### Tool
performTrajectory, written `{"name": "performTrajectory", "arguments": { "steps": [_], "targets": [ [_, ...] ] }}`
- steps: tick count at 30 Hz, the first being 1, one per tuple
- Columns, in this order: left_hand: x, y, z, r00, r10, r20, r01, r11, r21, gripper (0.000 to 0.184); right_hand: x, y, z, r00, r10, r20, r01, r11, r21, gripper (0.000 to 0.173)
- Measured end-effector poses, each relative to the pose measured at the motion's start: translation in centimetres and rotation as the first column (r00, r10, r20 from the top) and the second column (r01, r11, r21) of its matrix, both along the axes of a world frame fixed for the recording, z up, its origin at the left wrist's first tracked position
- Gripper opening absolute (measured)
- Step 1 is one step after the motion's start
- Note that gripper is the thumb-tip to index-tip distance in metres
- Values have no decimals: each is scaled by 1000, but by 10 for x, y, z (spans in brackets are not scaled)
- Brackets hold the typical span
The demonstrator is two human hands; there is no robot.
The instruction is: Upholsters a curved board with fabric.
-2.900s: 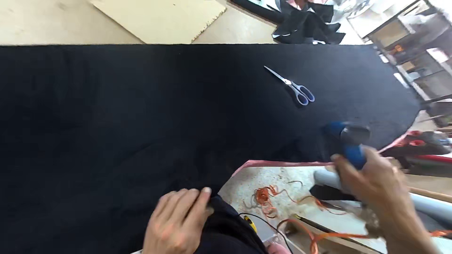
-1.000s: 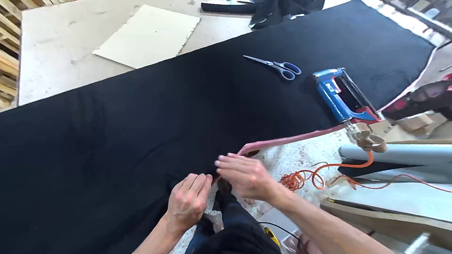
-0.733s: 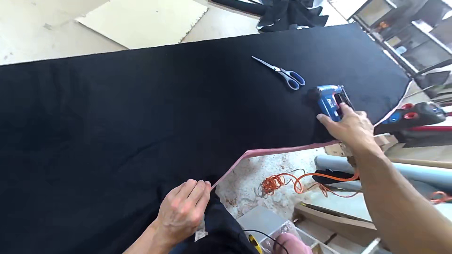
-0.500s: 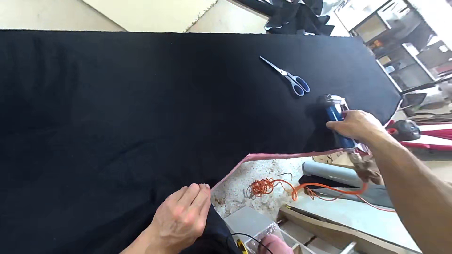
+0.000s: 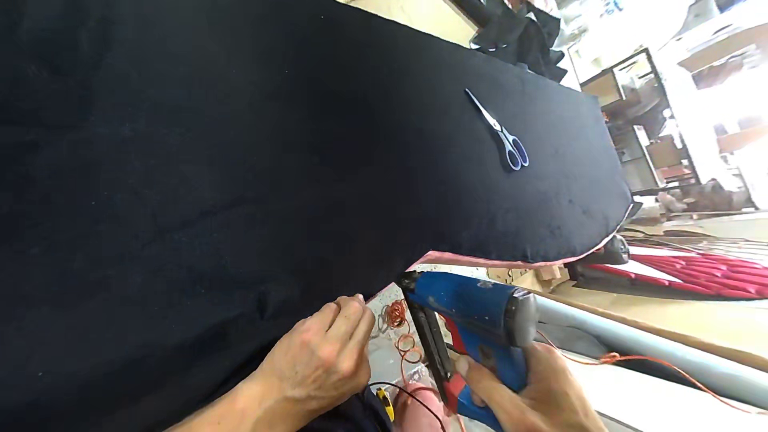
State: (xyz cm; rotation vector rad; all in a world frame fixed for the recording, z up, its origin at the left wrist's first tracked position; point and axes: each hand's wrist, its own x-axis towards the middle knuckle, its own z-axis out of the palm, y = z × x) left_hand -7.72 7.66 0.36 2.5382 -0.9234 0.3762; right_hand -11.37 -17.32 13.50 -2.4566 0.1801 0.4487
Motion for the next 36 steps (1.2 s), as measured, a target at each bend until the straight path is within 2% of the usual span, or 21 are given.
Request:
{"name": "performTrajectory", "arguments": {
  "steps": [4,7,11,15,18,20,22,24,26,28,31,34,36],
  "targets": [
    [-1,1,0,1000,2,-5,-2,1000,17,21,2,6,-11,1000,29,-10,-30,996,-86,26],
    [-5,-2,-3,999,36,1,-36,999,-18,22,-9,4,-4,999,48,15,-44,982,-185,29],
    [-14,-3,-7,998,65,24,-65,997,27,24,-16,20,8,1000,-2,4,3,975,-221,27],
    [-14,-4,-10,994,76,78,-77,997,19,23,-16,42,3,999,51,-8,-52,977,-208,24],
    [-15,-6,-10,991,122,52,-121,992,-28,23,-20,46,-3,997,55,-51,-66,966,-249,27],
    [-18,-2,-4,990,137,-28,-138,990,-35,24,-22,27,4,1000,1,-13,-4,965,-261,32],
    [-27,21,13,982,118,-150,-130,989,-70,24,-6,-10,16,996,-64,64,80,955,-285,38],
    [-45,60,41,965,169,-200,-189,979,-82,30,35,-48,30,988,-58,141,116,885,-450,43],
    [-66,103,61,948,248,-199,-253,967,1,45,88,-79,30,982,-79,174,166,806,-568,51],
    [-81,131,63,928,310,-205,-293,950,111,59,137,-112,12,980,-78,184,173,790,-588,57],
    [-82,143,61,891,347,-294,-331,938,102,56,195,-157,-30,979,-28,202,143,801,-582,65],
    [-71,151,72,815,310,-489,-315,946,74,63,190,-151,-32,965,18,263,138,817,-560,64],
    [-68,154,72,808,317,-496,-322,944,78,48,143,-104,-14,930,64,363,98,907,-411,57]
  ]
}}
